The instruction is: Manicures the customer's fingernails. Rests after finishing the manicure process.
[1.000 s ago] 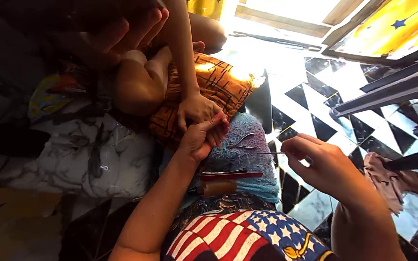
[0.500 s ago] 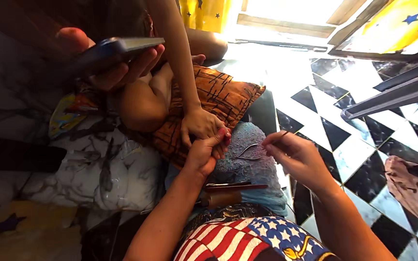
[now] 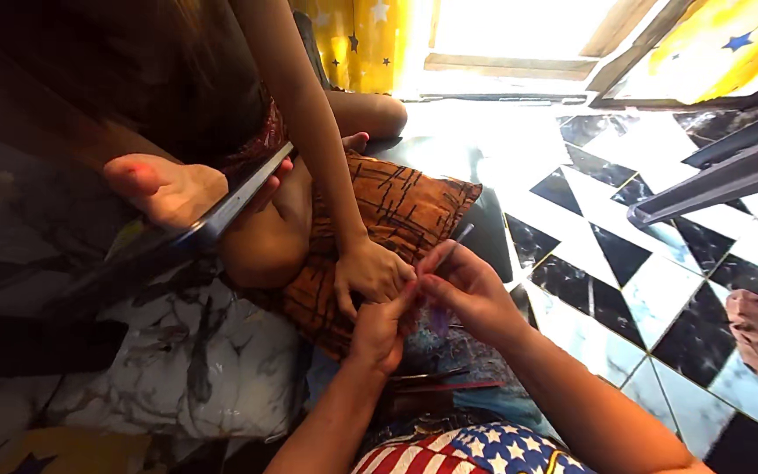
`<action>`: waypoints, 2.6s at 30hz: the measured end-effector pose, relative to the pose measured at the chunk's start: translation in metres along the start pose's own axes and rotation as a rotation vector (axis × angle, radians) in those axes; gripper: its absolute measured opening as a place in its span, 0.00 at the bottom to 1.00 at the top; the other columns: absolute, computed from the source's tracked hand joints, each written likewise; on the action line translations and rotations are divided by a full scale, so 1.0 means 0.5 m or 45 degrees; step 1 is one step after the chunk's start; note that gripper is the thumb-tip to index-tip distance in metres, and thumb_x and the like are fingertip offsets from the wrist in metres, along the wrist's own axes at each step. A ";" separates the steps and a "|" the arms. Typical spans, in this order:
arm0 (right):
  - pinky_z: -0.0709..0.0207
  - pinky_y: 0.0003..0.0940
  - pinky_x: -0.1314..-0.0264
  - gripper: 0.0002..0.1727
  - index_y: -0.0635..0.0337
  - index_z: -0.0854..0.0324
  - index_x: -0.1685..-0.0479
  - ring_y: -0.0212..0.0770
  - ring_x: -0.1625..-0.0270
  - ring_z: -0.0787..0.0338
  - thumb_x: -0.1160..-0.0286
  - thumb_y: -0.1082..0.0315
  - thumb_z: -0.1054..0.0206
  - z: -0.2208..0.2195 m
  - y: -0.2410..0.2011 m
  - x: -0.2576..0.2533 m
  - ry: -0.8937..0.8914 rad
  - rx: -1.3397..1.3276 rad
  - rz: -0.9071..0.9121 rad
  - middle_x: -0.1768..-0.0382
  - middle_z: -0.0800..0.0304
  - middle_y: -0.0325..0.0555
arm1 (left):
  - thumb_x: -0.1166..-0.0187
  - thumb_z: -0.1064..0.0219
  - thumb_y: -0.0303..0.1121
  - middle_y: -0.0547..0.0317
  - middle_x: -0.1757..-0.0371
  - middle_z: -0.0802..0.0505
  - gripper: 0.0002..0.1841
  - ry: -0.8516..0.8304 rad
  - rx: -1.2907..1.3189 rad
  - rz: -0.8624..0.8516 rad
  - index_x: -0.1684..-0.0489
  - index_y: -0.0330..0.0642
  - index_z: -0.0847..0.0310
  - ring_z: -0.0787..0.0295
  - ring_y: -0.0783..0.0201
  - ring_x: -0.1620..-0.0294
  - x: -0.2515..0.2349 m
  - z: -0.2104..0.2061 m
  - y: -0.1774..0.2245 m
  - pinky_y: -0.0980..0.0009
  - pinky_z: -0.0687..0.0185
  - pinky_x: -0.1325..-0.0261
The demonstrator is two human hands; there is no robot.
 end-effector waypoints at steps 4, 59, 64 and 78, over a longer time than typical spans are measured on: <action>0.09 0.30 0.54 0.07 0.59 0.20 0.52 0.37 0.59 0.05 0.24 0.75 0.30 0.056 0.001 0.030 0.132 0.053 0.028 0.58 0.06 0.45 | 0.20 0.33 0.21 0.48 0.68 0.07 0.04 -0.068 -0.012 -0.010 0.58 0.30 0.13 0.13 0.69 0.77 -0.004 -0.001 0.000 0.78 0.19 0.75; 0.13 0.21 0.53 0.04 0.58 0.15 0.57 0.25 0.56 0.07 0.25 0.72 0.32 0.015 -0.047 0.010 -0.120 0.970 0.224 0.58 0.04 0.39 | 0.22 0.32 0.19 0.49 0.73 0.08 0.03 0.060 -0.060 -0.052 0.64 0.29 0.13 0.17 0.71 0.82 -0.003 -0.002 -0.001 0.80 0.22 0.78; 0.12 0.23 0.49 0.03 0.58 0.16 0.58 0.27 0.53 0.06 0.25 0.73 0.33 0.005 -0.056 0.014 -0.177 1.039 0.244 0.57 0.05 0.39 | 0.23 0.31 0.19 0.49 0.74 0.08 0.04 0.086 -0.061 -0.044 0.67 0.29 0.13 0.17 0.70 0.82 -0.004 0.000 -0.002 0.79 0.22 0.78; 0.12 0.25 0.47 0.04 0.59 0.17 0.57 0.28 0.53 0.06 0.26 0.74 0.34 0.001 -0.057 0.011 -0.196 1.043 0.205 0.58 0.06 0.40 | 0.23 0.31 0.18 0.49 0.74 0.08 0.04 0.107 -0.035 -0.026 0.68 0.29 0.15 0.15 0.70 0.81 -0.001 -0.002 -0.002 0.79 0.20 0.77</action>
Point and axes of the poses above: each hand's wrist, its own x-axis away from the middle knuckle, its own z-axis out of the back of the hand, y = z × x, the point moved 7 cm from there along -x, towards the middle knuckle
